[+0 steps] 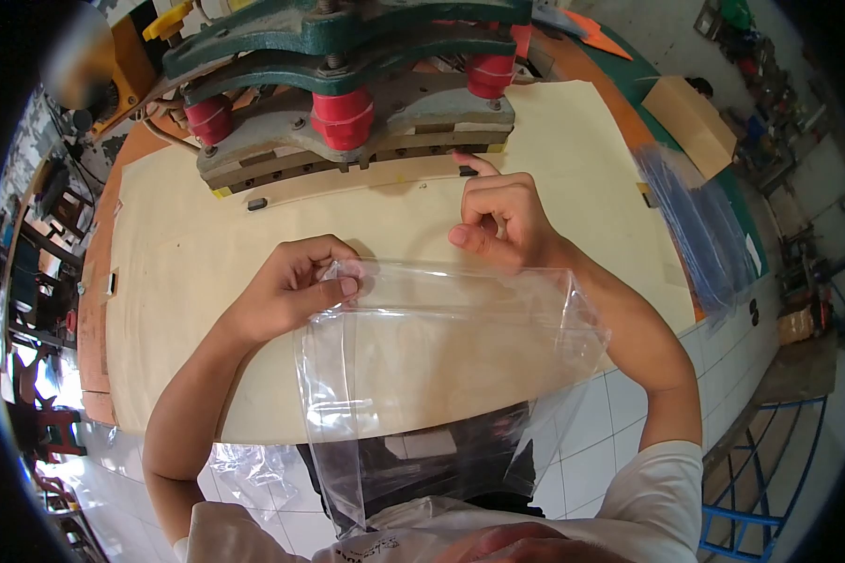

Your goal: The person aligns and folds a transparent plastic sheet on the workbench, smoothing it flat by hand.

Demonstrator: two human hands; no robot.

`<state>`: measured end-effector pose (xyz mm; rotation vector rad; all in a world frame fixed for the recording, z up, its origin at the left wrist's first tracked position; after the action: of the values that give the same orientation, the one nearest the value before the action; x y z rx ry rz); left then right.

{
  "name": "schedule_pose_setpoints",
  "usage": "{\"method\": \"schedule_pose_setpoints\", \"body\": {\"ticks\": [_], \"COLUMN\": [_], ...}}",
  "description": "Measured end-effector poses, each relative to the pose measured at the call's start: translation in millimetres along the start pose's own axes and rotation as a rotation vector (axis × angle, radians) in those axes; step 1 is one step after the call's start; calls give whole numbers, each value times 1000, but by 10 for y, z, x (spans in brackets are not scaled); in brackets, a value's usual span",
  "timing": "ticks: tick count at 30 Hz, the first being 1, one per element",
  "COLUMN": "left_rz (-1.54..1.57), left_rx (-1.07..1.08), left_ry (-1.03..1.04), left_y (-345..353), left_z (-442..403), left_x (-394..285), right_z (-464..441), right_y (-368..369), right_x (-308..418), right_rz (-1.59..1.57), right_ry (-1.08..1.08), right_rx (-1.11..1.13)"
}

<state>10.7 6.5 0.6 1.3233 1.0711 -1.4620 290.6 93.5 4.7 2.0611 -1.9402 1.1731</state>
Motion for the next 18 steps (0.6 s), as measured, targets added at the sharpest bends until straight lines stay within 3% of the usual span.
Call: {"method": "schedule_pose_setpoints", "body": {"ticks": [18], "left_rz": [-67], "left_rx": [7], "left_ry": [9], "left_y": [-18], "left_z": [15], "left_x": [6], "right_z": [-31], "right_y": [-13], "right_x": [-2], "right_rz": [-10], "right_ry": [10], "right_rx": [0]}}
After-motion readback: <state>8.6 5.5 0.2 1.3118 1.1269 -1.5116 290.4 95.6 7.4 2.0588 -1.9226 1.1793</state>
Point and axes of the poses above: each hand's wrist, its own z-axis away from the middle knuckle, its own y-axis out of the palm, x = y × z, the point moved 1 cm from there along -z, towards the middle knuckle, and after that the axes turned 14 degrees about -x, right-handed, at the moved point
